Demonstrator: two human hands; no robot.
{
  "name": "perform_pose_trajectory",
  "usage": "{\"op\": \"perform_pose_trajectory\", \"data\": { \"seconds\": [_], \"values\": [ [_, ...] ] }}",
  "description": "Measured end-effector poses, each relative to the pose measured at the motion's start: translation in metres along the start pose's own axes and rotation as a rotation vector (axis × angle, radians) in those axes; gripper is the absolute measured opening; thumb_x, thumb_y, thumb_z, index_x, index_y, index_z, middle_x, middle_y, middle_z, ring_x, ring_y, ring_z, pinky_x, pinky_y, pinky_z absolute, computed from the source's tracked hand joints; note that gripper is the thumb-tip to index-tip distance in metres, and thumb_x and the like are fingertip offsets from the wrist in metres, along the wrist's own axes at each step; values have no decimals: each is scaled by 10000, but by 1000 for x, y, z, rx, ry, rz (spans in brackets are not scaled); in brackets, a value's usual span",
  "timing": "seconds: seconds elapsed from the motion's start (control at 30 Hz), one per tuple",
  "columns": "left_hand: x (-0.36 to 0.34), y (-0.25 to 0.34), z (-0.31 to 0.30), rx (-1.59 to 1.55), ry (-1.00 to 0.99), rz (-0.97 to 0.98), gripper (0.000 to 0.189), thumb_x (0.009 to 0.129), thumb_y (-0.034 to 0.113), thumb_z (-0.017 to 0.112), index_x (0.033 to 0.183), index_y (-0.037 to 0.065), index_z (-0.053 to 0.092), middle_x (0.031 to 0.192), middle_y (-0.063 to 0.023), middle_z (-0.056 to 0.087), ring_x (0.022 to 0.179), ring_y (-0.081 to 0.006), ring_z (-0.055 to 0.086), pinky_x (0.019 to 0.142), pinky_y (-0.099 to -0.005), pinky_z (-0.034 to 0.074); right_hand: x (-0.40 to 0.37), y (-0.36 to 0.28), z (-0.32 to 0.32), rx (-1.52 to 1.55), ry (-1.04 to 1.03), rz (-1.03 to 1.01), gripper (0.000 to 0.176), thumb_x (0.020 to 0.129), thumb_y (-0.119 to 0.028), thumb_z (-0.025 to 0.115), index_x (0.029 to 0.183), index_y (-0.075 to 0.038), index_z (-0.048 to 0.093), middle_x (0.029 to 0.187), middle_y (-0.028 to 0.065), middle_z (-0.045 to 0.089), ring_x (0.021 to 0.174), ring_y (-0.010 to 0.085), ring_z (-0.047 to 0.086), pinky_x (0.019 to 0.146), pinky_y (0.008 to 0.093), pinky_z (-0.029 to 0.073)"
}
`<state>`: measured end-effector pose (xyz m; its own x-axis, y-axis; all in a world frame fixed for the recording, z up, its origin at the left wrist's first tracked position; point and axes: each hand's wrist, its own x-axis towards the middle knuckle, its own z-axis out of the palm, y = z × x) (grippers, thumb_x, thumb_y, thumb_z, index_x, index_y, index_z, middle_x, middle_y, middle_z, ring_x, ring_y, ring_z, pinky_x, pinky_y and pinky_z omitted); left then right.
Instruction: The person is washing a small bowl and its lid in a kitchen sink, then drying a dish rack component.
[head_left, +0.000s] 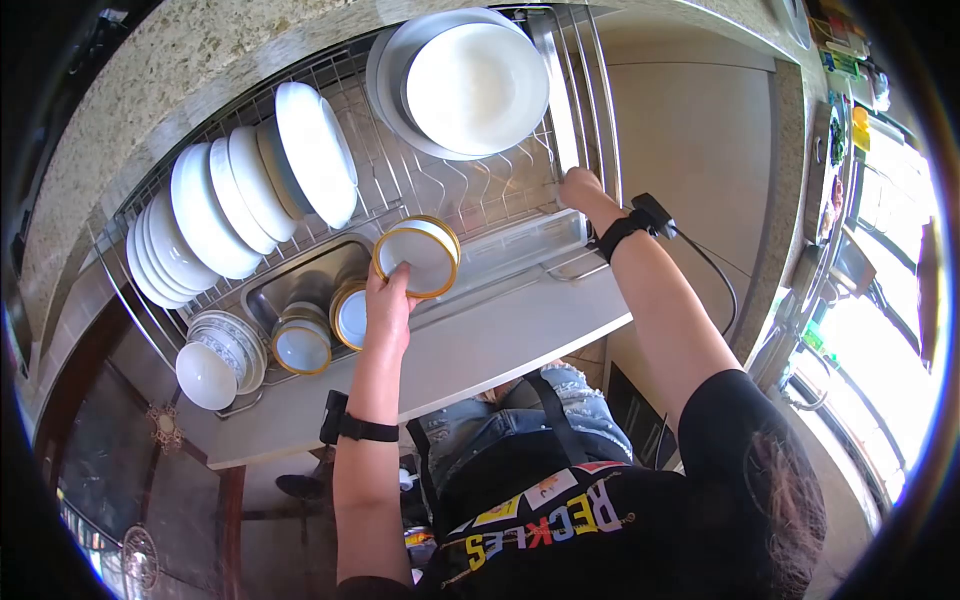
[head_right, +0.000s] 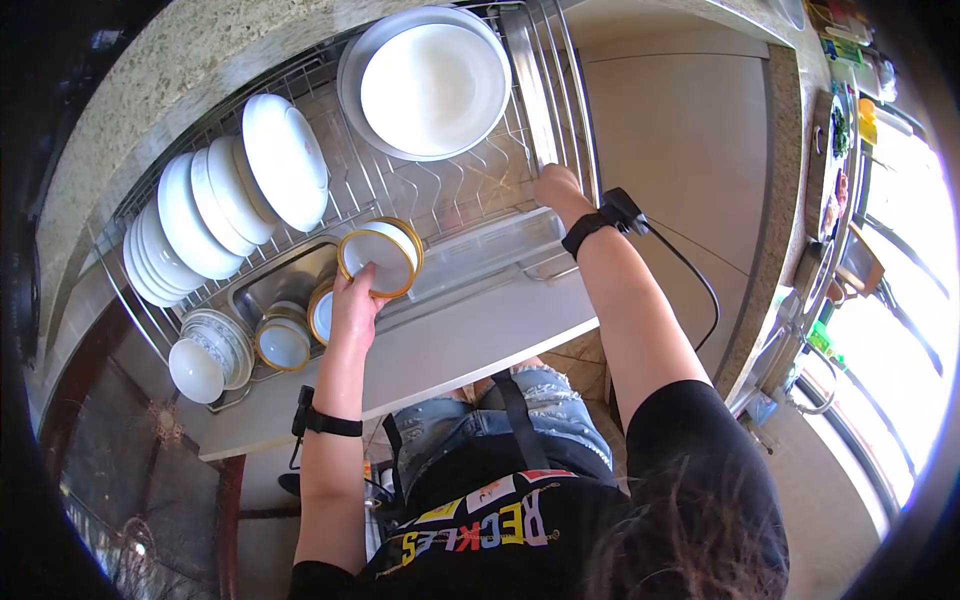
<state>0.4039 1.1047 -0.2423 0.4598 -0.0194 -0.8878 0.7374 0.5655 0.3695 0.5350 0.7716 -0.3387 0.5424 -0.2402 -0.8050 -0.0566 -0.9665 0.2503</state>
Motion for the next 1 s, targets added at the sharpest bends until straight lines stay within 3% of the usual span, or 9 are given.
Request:
{"op": "perform_pose_trajectory", "data": {
  "seconds": [0.17, 0.3, 0.37, 0.4, 0.47, 0.63, 0.87, 0.93, 1.0],
  "values": [
    [2, -2, 1, 19, 10, -7, 337, 892, 97, 440, 1225, 58, 408, 1161, -101, 501, 1046, -226, 533, 825, -394, 499, -19, -3, -3, -12, 71, 9, 224, 737, -79, 553, 928, -10, 647, 977, 222, 615, 943, 337, 599, 791, 394, 492],
    [5, -1, 2, 53, 14, -5, 333, 890, 84, 437, 1221, 58, 409, 1170, -100, 492, 1061, -222, 519, 835, -394, 492, -38, -16, -19, 176, 193, -79, 181, 709, -37, 564, 867, -23, 650, 917, 205, 626, 898, 333, 609, 772, 404, 494],
    [4, 0, 4, 79, 3, -11, 332, 890, 79, 436, 1220, 58, 410, 1173, -99, 490, 1068, -223, 514, 840, -393, 488, -22, -31, -23, 362, 446, -113, 156, 683, -28, 555, 819, -45, 630, 809, 185, 625, 849, 349, 602, 746, 437, 473],
    [1, 4, 7, 94, 14, -7, 332, 889, 75, 435, 1219, 56, 410, 1174, -100, 489, 1071, -225, 511, 847, -397, 482, -16, -35, -25, 374, 441, -108, 156, 683, -28, 555, 819, -45, 630, 809, 185, 625, 849, 349, 602, 746, 437, 473],
    [3, 5, 11, 122, 13, -5, 332, 888, 70, 435, 1219, 54, 411, 1176, -101, 488, 1075, -228, 508, 854, -401, 476, -6, -36, -30, 428, 718, -203, 207, 703, -28, 556, 909, -29, 567, 874, 182, 594, 868, 359, 592, 743, 438, 476],
    [2, 7, 22, 148, 31, -22, 358, 884, 66, 441, 1238, 54, 393, 1192, -109, 473, 1087, -240, 496, 870, -416, 460, -27, -38, -34, 185, 507, -203, 342, 710, 26, 568, 1032, 18, 452, 1011, 195, 529, 860, 346, 596, 733, 382, 509],
    [-5, 8, 26, 120, -18, 27, 359, 876, 54, 438, 1232, 58, 397, 1190, -110, 472, 1091, -240, 491, 877, -429, 458, -42, -44, -23, 23, 221, -207, 175, 746, -44, 560, 909, 0, 604, 932, 185, 616, 892, 285, 619, 713, 352, 519],
    [1, 2, 16, 114, -14, 23, 361, 877, 54, 437, 1236, 61, 393, 1190, -109, 472, 1092, -241, 492, 873, -432, 461, -33, -38, -24, 7, -15, -425, 170, 737, -51, 553, 881, -1, 629, 914, 197, 629, 899, 305, 616, 725, 372, 514],
    [4, -2, 8, 110, 31, -12, 369, 879, 54, 434, 1244, 73, 385, 1191, -106, 472, 1094, -245, 495, 864, -433, 466, -27, -32, -43, 129, 135, -369, 147, 745, -56, 516, 838, -3, 616, 873, 193, 623, 872, 328, 603, 741, 401, 491]
  ]
}}
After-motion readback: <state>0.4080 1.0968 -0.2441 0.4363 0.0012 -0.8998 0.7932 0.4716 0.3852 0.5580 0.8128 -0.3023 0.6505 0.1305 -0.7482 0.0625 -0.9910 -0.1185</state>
